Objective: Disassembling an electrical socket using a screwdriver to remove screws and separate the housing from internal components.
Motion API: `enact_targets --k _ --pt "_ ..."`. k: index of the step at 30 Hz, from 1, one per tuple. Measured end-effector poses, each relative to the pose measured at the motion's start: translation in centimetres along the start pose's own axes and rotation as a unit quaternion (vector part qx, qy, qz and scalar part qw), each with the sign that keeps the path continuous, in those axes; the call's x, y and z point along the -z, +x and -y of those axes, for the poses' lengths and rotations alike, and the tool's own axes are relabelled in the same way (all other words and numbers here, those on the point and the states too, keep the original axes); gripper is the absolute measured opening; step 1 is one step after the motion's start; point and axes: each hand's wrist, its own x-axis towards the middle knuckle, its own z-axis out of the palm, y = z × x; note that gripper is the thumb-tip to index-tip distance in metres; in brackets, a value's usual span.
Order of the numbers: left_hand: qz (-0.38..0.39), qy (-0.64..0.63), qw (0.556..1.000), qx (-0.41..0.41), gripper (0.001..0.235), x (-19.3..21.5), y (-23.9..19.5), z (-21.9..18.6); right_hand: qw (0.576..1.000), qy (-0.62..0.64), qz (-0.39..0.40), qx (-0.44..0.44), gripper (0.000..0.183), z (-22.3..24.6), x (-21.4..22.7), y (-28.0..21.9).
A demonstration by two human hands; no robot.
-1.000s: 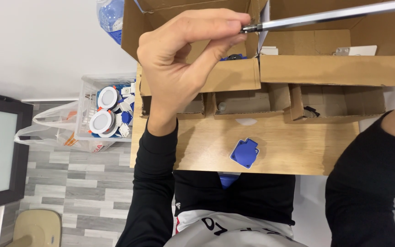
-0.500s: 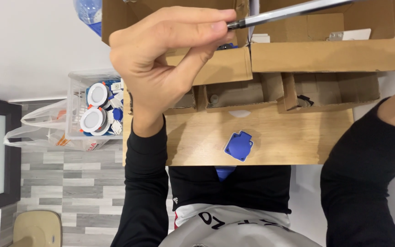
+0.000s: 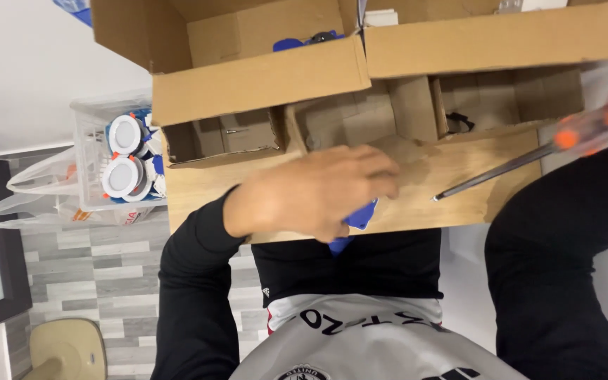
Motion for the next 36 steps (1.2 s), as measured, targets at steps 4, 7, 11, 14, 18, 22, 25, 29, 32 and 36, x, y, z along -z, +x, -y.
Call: enact_targets --k 4,7,11,14,18,22,25,29,32,36 --pt "-0.103 0.118 0.985 -0.071 0.075 -1.4 -0.2 -1.7 0.974 -0.054 -0.052 0.214 0.039 7.3 -16.5 -22.2" --pt "-0.149 0.169 0.974 -0.027 0.072 -1.8 -0.8 -2.5 0.891 -0.124 -0.127 0.419 0.054 7.6 -23.8 -29.1" --pt "-0.144 0.266 0.95 0.073 0.043 -2.9 -0.2 -1.4 0.839 -0.156 -0.129 0.505 0.045 7.9 -23.7 -27.5" --pt "-0.149 0.216 0.958 0.114 0.061 -3.2 0.1 -0.7 0.813 -0.157 -0.123 0.547 0.059 6.9 -23.6 -26.8" --pt "-0.196 0.298 0.919 0.166 0.064 -3.3 0.1 -0.2 0.771 -0.158 -0.11 0.607 0.083 6.6 -23.7 -26.3" --pt "-0.273 0.401 0.85 0.206 0.025 -3.1 0.6 1.2 0.773 -0.12 -0.094 0.616 0.079 6.6 -23.7 -25.5" --pt "-0.265 0.376 0.871 0.172 0.028 -2.2 0.1 0.1 0.773 -0.121 -0.087 0.616 0.078 6.9 -23.7 -25.6" --pt "-0.162 0.099 0.981 -0.037 0.051 -1.2 -1.6 -2.3 0.734 -0.169 -0.075 0.653 0.082 6.6 -22.7 -24.4" --pt "-0.152 0.202 0.968 0.005 0.061 -3.3 -1.7 -1.8 0.748 -0.167 -0.076 0.637 0.078 6.4 -22.8 -25.0" --pt "-0.057 0.08 0.992 -0.077 0.062 -4.1 0.0 0.7 0.815 -0.198 -0.11 0.534 0.047 10.2 -25.5 -27.8"
